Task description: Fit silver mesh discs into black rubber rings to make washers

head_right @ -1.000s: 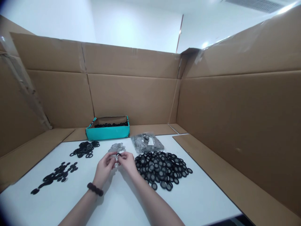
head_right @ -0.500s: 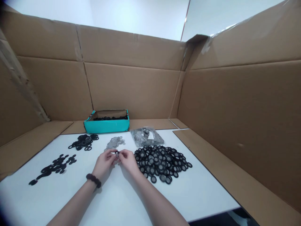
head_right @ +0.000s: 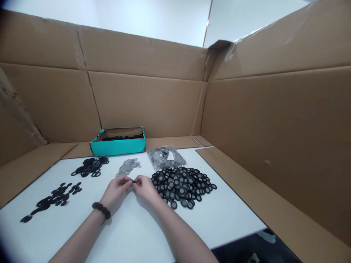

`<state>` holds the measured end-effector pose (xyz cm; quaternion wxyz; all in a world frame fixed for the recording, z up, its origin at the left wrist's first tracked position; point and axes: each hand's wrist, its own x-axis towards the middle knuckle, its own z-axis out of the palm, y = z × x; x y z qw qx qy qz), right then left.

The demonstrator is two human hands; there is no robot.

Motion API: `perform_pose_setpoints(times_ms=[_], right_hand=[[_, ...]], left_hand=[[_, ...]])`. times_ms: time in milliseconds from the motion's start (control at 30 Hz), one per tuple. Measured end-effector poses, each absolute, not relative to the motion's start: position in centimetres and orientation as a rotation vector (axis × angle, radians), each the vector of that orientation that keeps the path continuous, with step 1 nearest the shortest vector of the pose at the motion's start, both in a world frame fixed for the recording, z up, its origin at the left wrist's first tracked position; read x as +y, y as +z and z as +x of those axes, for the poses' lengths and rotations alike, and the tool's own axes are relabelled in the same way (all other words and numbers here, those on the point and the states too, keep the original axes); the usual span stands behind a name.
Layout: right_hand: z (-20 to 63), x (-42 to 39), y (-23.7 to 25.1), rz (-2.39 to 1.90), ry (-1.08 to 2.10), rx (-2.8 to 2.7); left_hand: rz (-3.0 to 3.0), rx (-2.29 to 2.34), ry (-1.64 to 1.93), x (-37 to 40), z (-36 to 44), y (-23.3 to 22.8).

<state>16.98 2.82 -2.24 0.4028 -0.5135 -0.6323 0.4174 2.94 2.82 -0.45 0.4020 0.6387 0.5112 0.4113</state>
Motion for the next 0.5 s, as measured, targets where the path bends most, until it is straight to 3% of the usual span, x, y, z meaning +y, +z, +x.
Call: perform_pose_setpoints(times_ms=[500], right_hand=[[17.3,2.9,-1.2,-1.295,1.194,-1.327]], left_hand=[[1.643,1.382,1.055,2.4,3.5,-1.2]])
